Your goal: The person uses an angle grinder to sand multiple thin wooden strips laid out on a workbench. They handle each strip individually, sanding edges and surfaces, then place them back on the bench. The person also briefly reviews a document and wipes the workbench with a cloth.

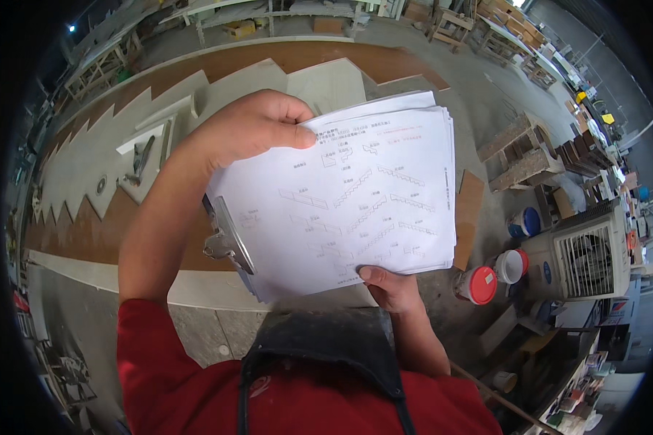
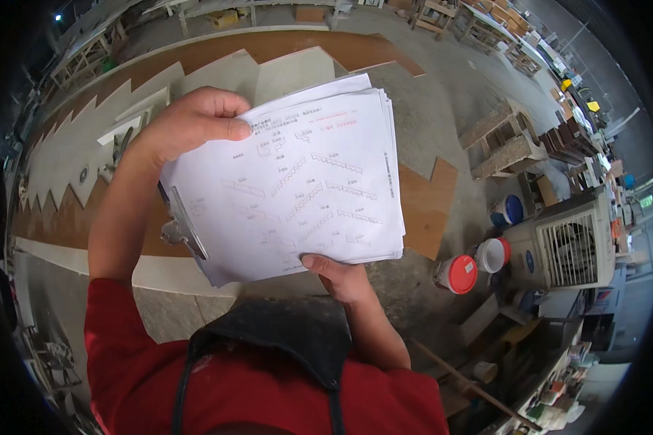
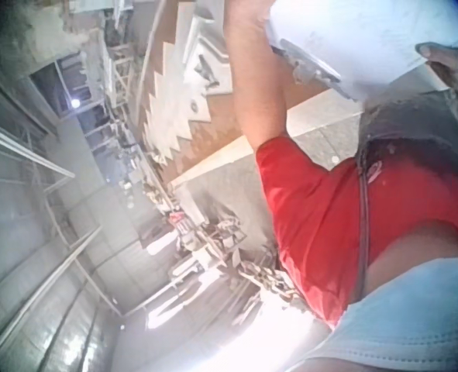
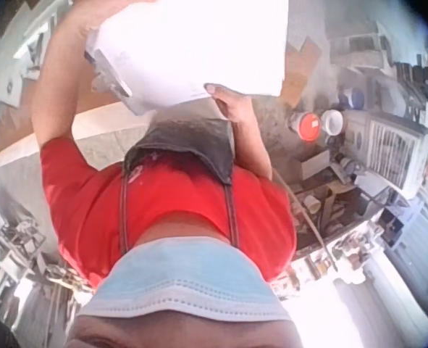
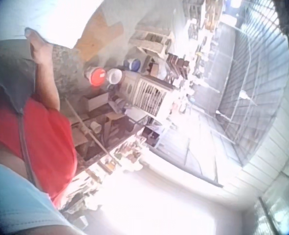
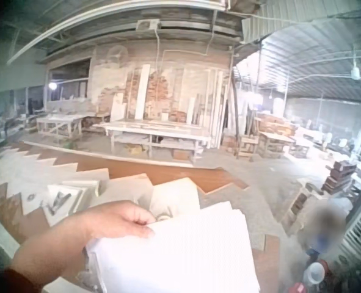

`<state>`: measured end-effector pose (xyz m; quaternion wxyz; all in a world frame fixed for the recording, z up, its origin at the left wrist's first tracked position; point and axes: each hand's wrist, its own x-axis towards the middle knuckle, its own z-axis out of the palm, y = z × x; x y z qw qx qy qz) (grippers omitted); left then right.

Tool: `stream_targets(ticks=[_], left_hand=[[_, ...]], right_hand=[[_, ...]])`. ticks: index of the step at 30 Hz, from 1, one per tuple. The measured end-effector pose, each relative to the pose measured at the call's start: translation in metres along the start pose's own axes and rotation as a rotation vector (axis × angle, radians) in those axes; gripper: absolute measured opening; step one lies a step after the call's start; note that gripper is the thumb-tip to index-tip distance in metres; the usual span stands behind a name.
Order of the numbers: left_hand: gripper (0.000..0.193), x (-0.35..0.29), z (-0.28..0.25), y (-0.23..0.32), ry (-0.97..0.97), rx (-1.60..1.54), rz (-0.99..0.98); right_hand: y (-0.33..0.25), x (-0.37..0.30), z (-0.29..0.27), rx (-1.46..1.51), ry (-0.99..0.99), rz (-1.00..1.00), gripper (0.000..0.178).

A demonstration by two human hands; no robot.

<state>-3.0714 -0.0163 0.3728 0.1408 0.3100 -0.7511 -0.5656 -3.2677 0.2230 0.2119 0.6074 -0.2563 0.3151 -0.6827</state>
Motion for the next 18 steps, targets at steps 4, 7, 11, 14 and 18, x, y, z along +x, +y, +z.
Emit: stream_targets(ticks=[4, 7, 11, 14, 18], left_hand=[[0.024, -0.008, -0.013, 0.001, 0.044, 0.141, 0.118], [0.024, -0.027, -0.013, 0.003, 0.332, 0.39, 0.358], [0.034, -0.067, -0.006, 0.004, 0.599, 0.772, 0.589], [0.04, -0.08, 0.012, -0.006, 0.492, 0.853, 0.578], [0.046, -0.08, 0.051, -0.017, 0.378, 0.806, 0.429]], right_hand=[[0.008, 0.004, 0.011, 0.003, 0.031, 0.006, 0.068], [0.01, 0.008, 0.019, 0.037, 0.076, 0.006, 0.069], [0.011, 0.006, 0.01, -0.013, 0.132, 0.017, 0.071], [0.005, 0.014, 0.024, 0.047, 0.133, -0.002, 0.072], [0.005, 0.017, 0.021, 0.042, 0.126, 0.018, 0.073]])
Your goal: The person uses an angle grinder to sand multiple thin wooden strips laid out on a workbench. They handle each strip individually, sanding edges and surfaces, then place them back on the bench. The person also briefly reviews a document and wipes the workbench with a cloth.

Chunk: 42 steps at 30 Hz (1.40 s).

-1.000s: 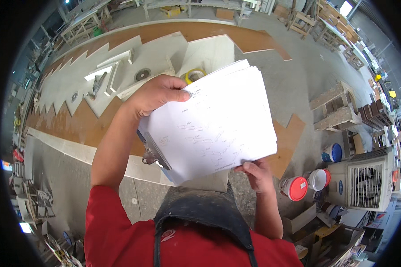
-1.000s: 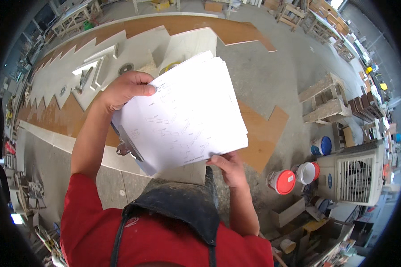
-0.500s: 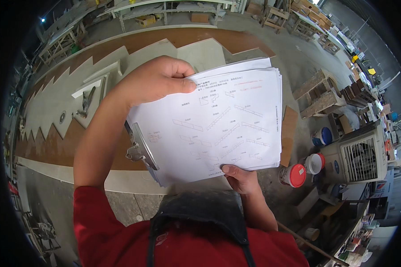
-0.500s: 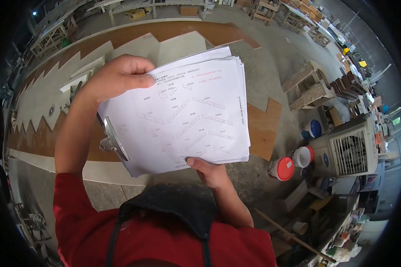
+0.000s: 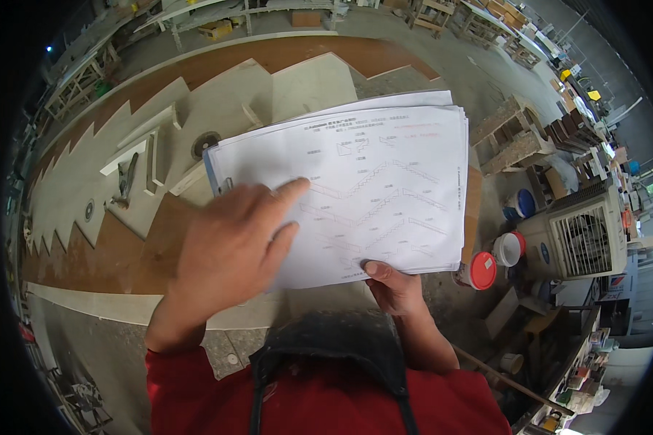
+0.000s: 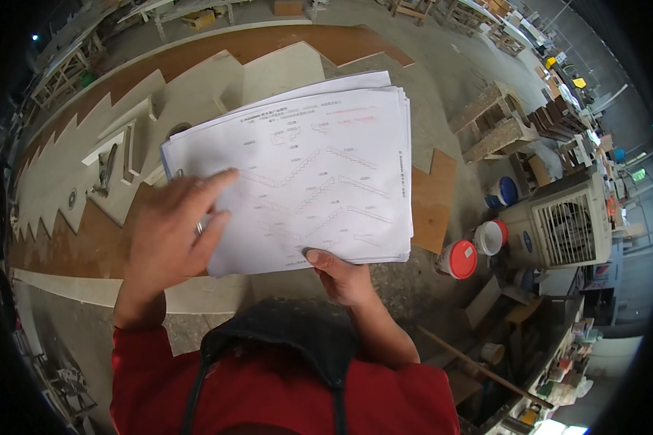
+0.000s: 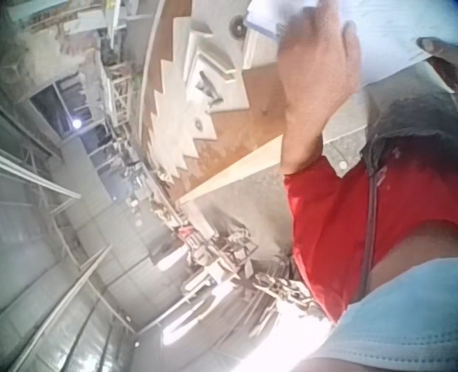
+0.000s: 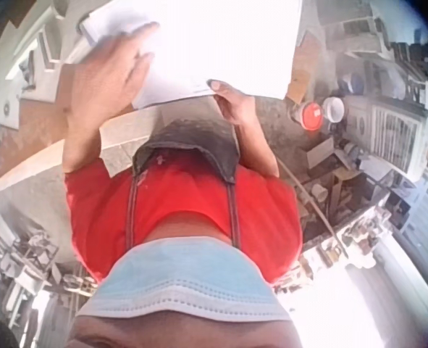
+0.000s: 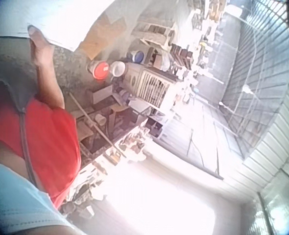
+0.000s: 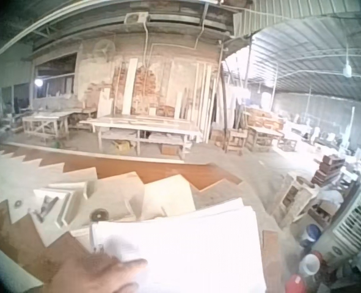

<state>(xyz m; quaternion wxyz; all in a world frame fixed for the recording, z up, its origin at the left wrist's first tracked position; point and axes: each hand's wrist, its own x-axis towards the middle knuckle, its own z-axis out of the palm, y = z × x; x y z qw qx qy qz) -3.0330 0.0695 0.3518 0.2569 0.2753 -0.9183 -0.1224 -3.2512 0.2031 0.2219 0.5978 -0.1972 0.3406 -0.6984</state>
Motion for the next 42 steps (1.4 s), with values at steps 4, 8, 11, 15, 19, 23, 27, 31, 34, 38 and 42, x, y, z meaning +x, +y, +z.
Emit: stream_targets(ticks=[4, 8, 11, 15, 19, 23, 27, 31, 34, 38, 42], left_hand=[[0.051, -0.003, 0.029, 0.006, -0.101, -0.037, 0.001], [0.051, 0.0, 0.035, 0.014, -0.081, -0.048, -0.007], [0.052, 0.002, 0.037, 0.015, -0.046, -0.053, -0.01], [0.052, 0.007, 0.036, 0.019, -0.032, -0.052, -0.023], [0.054, 0.012, 0.037, 0.02, -0.009, -0.052, -0.005], [0.055, 0.016, 0.037, 0.022, -0.022, -0.018, 0.0], [0.054, 0.019, 0.032, 0.024, -0.042, 0.024, 0.036], [0.055, 0.021, 0.035, 0.028, -0.042, 0.029, 0.045], [0.055, 0.021, 0.036, 0.029, -0.042, 0.031, 0.048], [0.055, 0.021, 0.038, 0.03, -0.049, 0.026, 0.057], [0.055, 0.019, 0.036, 0.032, -0.07, 0.036, 0.063]], right_hand=[[0.004, 0.003, -0.005, -0.039, -0.039, -0.019, 0.072], [0.002, 0.003, -0.003, -0.016, -0.067, -0.017, 0.07], [0.002, 0.004, -0.003, -0.019, -0.075, -0.044, 0.069], [0.003, 0.003, -0.007, -0.047, -0.09, -0.057, 0.069], [0.006, 0.002, -0.012, -0.059, -0.112, -0.068, 0.069], [0.007, -0.001, -0.014, -0.048, -0.097, -0.079, 0.069], [0.005, -0.003, -0.009, -0.033, -0.1, -0.077, 0.07], [0.005, -0.008, -0.012, -0.027, -0.079, -0.065, 0.072], [0.005, -0.008, -0.007, -0.024, -0.068, -0.081, 0.069], [0.005, -0.01, -0.007, -0.015, -0.056, -0.094, 0.067], [0.005, -0.009, -0.005, 0.007, -0.055, -0.092, 0.068]])
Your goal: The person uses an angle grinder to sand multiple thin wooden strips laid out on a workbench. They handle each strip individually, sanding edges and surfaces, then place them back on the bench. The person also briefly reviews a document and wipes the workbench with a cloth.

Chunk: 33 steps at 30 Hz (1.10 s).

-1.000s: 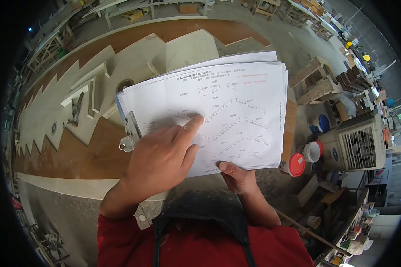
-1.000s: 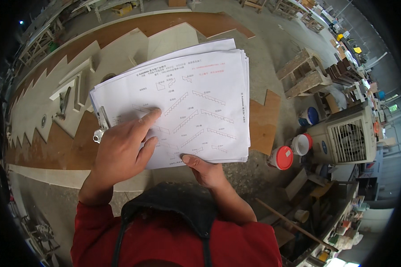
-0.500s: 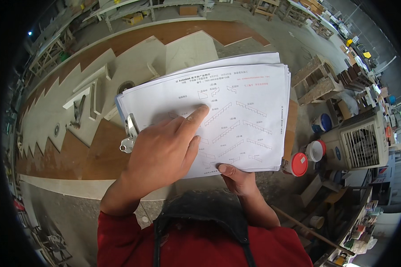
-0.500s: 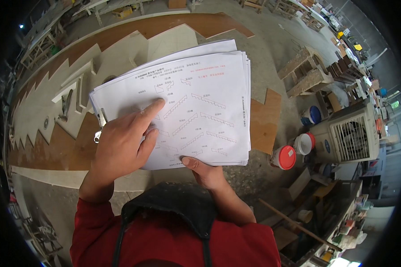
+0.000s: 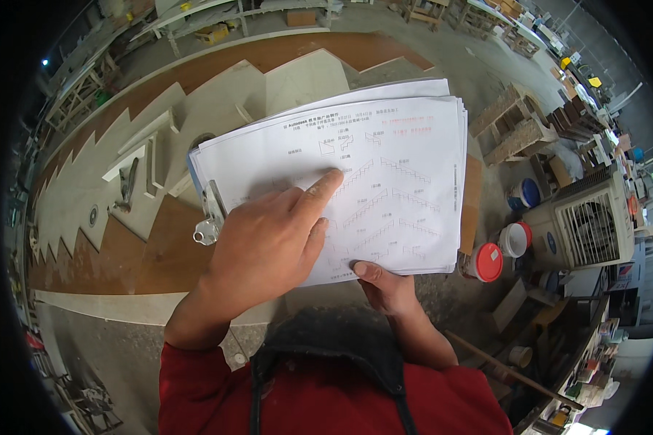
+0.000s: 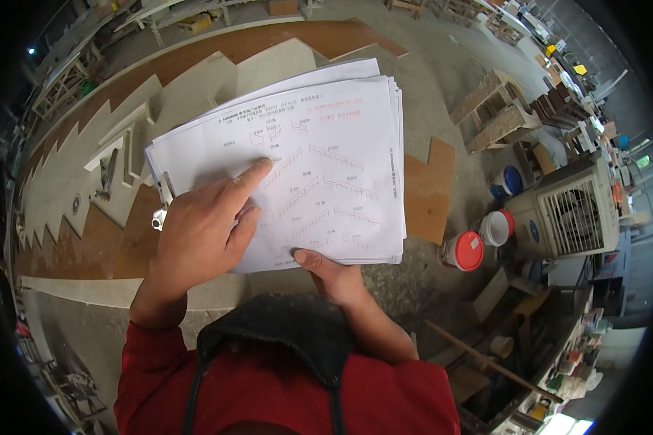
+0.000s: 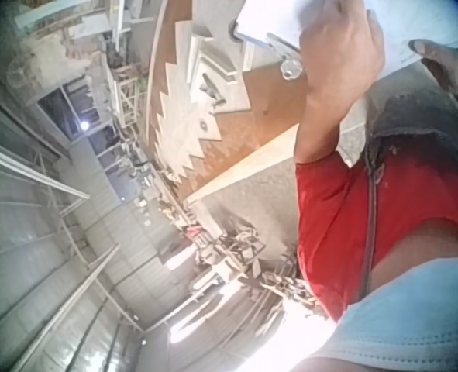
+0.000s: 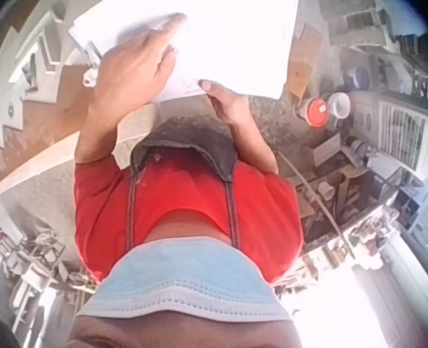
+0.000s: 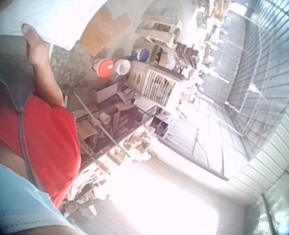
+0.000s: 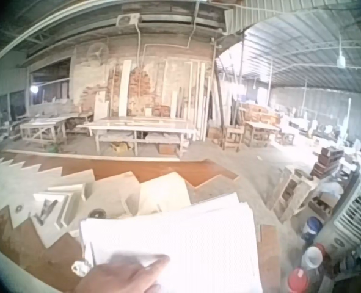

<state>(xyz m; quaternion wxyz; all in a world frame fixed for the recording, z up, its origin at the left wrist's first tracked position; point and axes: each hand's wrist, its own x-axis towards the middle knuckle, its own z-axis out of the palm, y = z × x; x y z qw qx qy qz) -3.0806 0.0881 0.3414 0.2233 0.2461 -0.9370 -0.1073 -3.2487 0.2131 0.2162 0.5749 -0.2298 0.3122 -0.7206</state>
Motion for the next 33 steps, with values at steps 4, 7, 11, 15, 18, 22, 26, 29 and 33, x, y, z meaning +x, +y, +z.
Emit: stream_targets(ticks=[4, 7, 11, 15, 18, 22, 26, 29, 33], left_hand=[[0.055, -0.005, 0.004, 0.002, 0.003, -0.029, -0.019], [0.056, -0.009, 0.007, 0.004, -0.015, -0.054, -0.037], [0.055, -0.014, 0.014, 0.006, -0.034, -0.07, -0.039], [0.054, -0.021, 0.018, 0.01, -0.083, -0.086, -0.048], [0.055, -0.026, 0.019, 0.013, -0.131, -0.114, -0.044], [0.056, -0.031, 0.025, 0.016, -0.171, -0.134, -0.04], [0.056, -0.033, 0.03, 0.017, -0.175, -0.146, -0.019], [0.057, -0.034, 0.032, 0.02, -0.178, -0.14, -0.011], [0.057, -0.035, 0.034, 0.021, -0.171, -0.169, -0.011]], right_hand=[[-0.002, -0.001, 0.001, 0.012, 0.009, 0.009, 0.068], [-0.002, 0.0, 0.0, 0.022, 0.003, 0.009, 0.066], [-0.004, -0.001, 0.0, 0.048, 0.022, 0.04, 0.065], [-0.002, 0.0, -0.001, 0.052, 0.016, 0.021, 0.064], [-0.002, 0.0, 0.004, 0.053, 0.027, -0.001, 0.063], [0.0, 0.0, -0.001, 0.069, 0.035, 0.027, 0.062], [0.0, -0.002, -0.002, 0.067, 0.026, 0.021, 0.062], [0.002, -0.004, -0.004, 0.082, 0.034, 0.026, 0.062], [0.002, -0.003, -0.004, 0.083, 0.01, 0.021, 0.062]])
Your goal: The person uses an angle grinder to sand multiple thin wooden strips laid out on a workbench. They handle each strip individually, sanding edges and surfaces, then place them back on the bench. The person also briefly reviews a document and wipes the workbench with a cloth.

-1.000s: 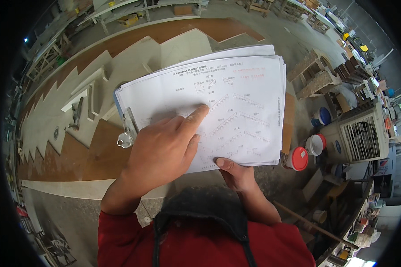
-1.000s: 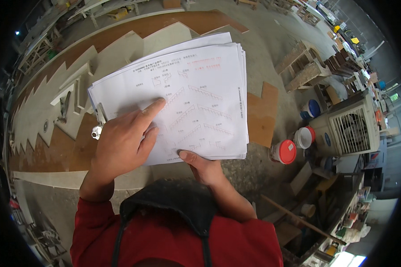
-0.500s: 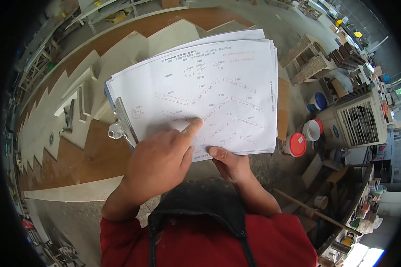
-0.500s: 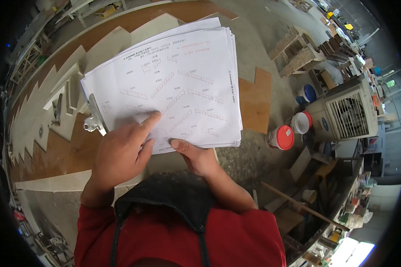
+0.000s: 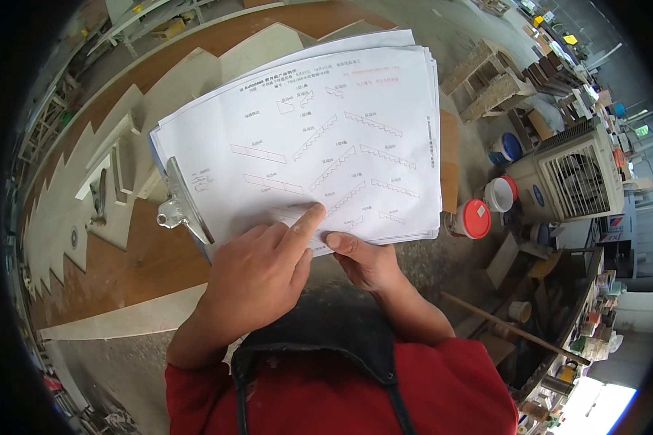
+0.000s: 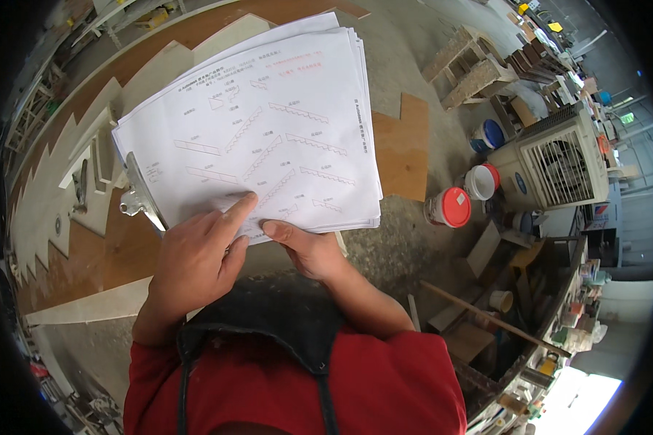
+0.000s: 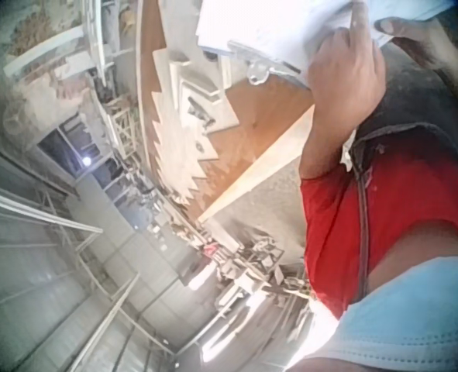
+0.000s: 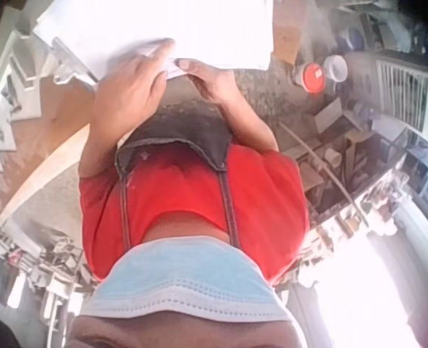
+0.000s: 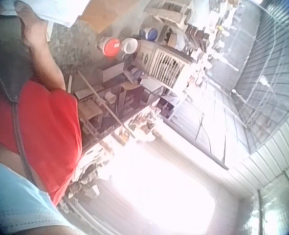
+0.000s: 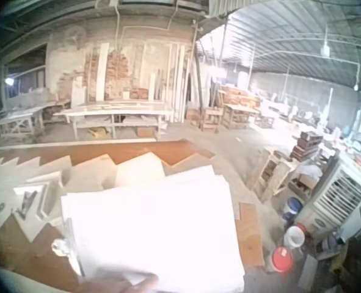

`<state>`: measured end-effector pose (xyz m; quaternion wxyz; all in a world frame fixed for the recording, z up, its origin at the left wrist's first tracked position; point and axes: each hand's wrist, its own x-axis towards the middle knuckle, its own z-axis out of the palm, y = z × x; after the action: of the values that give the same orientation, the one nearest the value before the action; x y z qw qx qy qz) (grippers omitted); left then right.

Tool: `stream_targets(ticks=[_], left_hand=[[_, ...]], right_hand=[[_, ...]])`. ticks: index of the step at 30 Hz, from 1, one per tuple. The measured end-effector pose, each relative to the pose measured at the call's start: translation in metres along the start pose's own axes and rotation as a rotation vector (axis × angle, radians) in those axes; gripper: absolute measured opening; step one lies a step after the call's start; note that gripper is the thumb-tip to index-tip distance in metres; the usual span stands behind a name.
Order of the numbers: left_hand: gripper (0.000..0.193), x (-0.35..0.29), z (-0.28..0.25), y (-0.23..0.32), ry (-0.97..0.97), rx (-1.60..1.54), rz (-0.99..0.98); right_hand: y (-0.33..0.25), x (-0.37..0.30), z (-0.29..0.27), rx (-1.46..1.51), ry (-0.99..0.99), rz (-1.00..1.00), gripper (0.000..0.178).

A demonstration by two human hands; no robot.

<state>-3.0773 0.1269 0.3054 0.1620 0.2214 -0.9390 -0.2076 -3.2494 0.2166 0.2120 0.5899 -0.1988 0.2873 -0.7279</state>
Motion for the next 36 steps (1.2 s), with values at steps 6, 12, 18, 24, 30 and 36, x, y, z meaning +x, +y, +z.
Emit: stream_targets(ticks=[6, 12, 18, 24, 30, 36], left_hand=[[0.057, -0.0015, 0.0004, -0.0002, 0.005, 0.003, -0.006], [0.056, -0.0012, 0.0007, 0.0, 0.035, 0.015, 0.006], [0.054, -0.0017, -0.0013, 0.0003, 0.066, 0.016, 0.028], [0.054, -0.0043, 0.0006, 0.0017, 0.022, 0.029, -0.002], [0.053, -0.0037, 0.0039, 0.0014, 0.021, 0.023, 0.02], [0.053, -0.0033, 0.0064, 0.0009, 0.017, 0.046, 0.017]], right_hand=[[0.0012, 0.0003, -0.0003, -0.008, -0.011, -0.007, 0.061], [0.0039, 0.0004, -0.002, 0.009, -0.013, 0.007, 0.061], [0.0037, 0.0022, -0.0014, 0.027, 0.001, 0.016, 0.057], [0.0045, 0.002, 0.0, 0.036, 0.037, 0.048, 0.051], [0.0049, 0.0034, 0.0021, 0.02, 0.063, 0.028, 0.05], [0.0026, 0.0044, 0.0027, 0.014, 0.074, 0.041, 0.054]])
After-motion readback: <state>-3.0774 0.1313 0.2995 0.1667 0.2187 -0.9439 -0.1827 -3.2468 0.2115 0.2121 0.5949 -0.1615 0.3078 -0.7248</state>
